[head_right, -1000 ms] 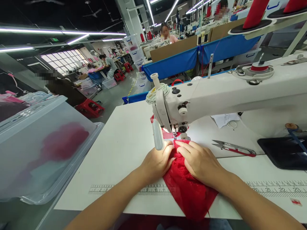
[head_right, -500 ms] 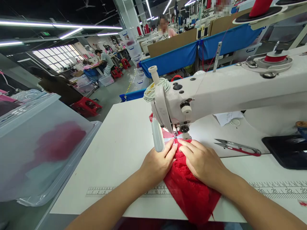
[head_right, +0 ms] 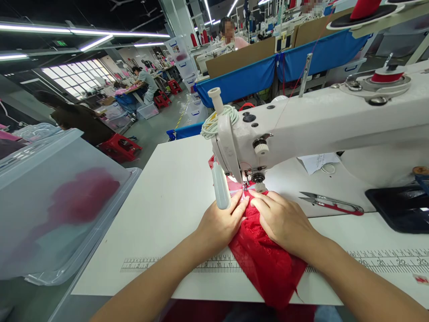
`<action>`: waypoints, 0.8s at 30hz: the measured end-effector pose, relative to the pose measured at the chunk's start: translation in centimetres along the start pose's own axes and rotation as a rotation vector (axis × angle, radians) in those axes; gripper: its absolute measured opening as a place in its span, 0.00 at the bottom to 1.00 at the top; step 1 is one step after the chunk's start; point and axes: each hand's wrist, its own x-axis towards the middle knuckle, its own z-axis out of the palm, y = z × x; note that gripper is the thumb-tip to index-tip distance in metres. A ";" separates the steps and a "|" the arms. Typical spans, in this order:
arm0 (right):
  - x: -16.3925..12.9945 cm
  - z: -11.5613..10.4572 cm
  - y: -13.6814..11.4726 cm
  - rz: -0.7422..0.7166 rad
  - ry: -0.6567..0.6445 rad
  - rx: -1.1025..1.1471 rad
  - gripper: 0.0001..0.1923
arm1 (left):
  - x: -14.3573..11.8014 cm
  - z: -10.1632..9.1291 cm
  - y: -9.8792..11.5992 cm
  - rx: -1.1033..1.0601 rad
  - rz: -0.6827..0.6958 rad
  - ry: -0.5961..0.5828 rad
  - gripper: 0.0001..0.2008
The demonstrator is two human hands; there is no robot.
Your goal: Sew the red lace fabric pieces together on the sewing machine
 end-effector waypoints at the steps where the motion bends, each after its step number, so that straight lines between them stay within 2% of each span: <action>1: 0.0 0.0 0.0 0.003 -0.003 0.007 0.17 | 0.0 0.0 0.0 0.004 -0.002 -0.007 0.20; 8: -0.1 0.1 0.2 0.033 -0.035 0.017 0.18 | 0.0 0.1 0.0 0.020 0.007 -0.017 0.19; 19: 0.2 0.0 0.0 0.028 0.031 -0.014 0.20 | 0.1 -0.2 0.0 0.093 -0.009 0.057 0.18; 24: 0.2 0.0 0.2 0.021 0.031 -0.019 0.19 | 0.1 -0.1 -0.1 0.055 -0.022 0.019 0.18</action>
